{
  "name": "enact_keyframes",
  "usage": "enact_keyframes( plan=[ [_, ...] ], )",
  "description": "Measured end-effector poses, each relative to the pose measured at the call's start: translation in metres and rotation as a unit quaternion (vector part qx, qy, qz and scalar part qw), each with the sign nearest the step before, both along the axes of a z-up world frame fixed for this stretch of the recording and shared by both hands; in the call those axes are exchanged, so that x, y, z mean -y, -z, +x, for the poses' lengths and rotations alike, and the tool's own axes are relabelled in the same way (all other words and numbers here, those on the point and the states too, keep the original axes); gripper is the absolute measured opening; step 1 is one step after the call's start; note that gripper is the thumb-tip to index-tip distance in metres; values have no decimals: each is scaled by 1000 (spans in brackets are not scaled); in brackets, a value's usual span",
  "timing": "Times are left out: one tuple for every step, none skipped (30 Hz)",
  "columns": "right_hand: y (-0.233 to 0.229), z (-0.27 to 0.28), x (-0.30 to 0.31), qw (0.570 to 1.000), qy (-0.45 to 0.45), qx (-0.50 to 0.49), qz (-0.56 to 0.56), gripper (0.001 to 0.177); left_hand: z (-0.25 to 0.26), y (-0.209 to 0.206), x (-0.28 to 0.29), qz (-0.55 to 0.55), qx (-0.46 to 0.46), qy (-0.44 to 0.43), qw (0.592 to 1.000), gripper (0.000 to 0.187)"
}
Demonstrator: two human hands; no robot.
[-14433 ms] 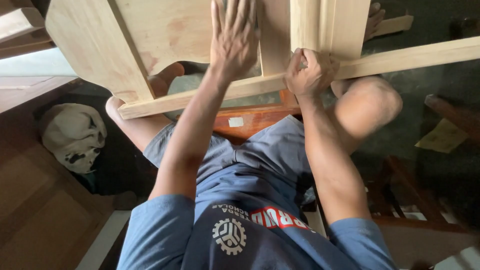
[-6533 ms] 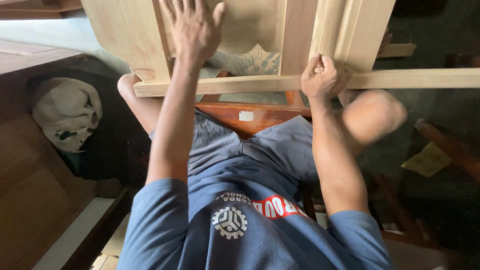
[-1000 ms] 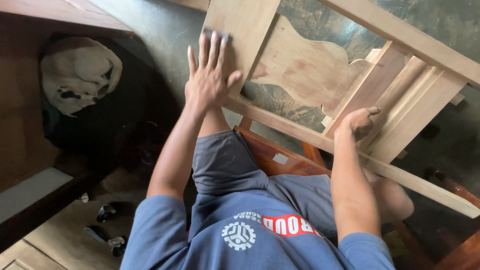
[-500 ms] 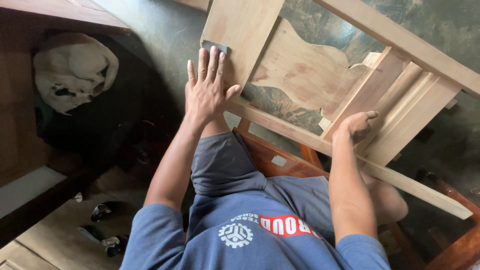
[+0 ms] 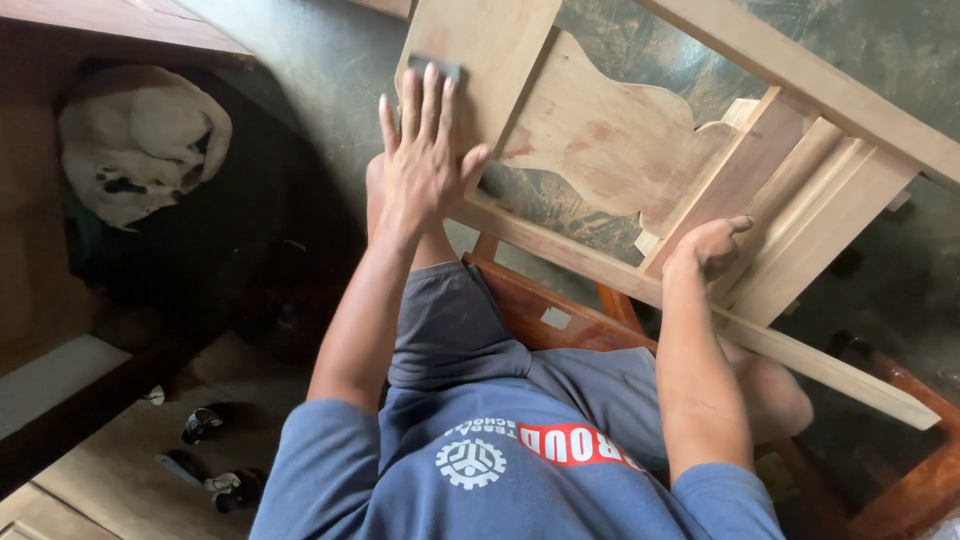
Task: The person sands the surface and edges of a wooden chair frame using a piece of sandpaper held by hand.
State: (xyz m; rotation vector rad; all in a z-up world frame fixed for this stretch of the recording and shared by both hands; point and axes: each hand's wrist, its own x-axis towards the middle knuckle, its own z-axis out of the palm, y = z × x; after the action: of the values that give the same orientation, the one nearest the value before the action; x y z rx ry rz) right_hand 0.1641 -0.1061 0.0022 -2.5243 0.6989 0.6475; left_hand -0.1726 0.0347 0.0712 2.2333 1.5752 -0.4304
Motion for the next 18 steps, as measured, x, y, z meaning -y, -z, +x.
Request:
enact_keyframes(
  plan=[
    [2, 1, 1, 1000, -7, -2, -7, 88, -6, 6, 13, 17, -8, 10, 1000, 96],
    [3, 1, 2, 1000, -14, -3, -12, 88, -13, 11, 27, 35, -16, 18, 999, 97],
    [3, 2, 0, 1000, -14, -3, -13, 88, -8, 6, 15, 34, -15, 18, 999, 97],
    [2, 2, 0, 1000, -12, -4, -8, 89, -5, 1, 5, 22, -15, 25, 999, 99],
    [2, 1, 1, 1000, -10, -5, -4, 91, -2, -4, -5, 10, -14, 31, 999, 100],
    [6, 1, 3, 1000, -10, -5, -5, 91, -1, 1, -21, 9, -14, 31, 999, 100],
    [8, 2, 5, 1000, -14, -7, -13, 91, 0, 5, -38, 14, 3, 32, 999, 102],
    [11, 5, 5, 1000, -15, -7, -18, 90, 4, 8, -60, 23, 22, 36, 999, 106],
    [9, 5, 2, 1000, -12, -5, -16, 90, 4, 15, -70, 25, 24, 39, 999, 106],
    [7, 4, 2, 1000, -12, -2, -14, 90, 2, 22, -77, 50, 49, 44, 997, 98],
    [6, 3, 2, 1000, -12, 2, -11, 89, 1, 29, -85, 74, 74, 50, 993, 90],
    [4, 2, 1, 1000, -13, 1, -10, 89, -2, 17, -74, 75, 73, 48, 993, 90],
    [1, 1, 1, 1000, -13, -3, -12, 89, -4, 5, -63, 57, 57, 48, 996, 95],
    [-1, 1, -1, 1000, -12, -6, -12, 89, -5, -7, -54, 41, 42, 49, 997, 99],
    [2, 1, -3, 1000, -12, -7, -10, 89, -14, -6, -38, 43, 41, 50, 997, 99],
    [3, 2, -1, 1000, -9, -7, -13, 90, -22, -4, -20, 25, 29, 47, 998, 100],
    [5, 3, 1, 1000, -7, -7, -16, 92, -30, -2, -2, 6, 17, 45, 999, 100],
    [5, 3, -1, 1000, -3, -7, -16, 92, -28, 0, -2, 6, 17, 49, 999, 100]
  ],
)
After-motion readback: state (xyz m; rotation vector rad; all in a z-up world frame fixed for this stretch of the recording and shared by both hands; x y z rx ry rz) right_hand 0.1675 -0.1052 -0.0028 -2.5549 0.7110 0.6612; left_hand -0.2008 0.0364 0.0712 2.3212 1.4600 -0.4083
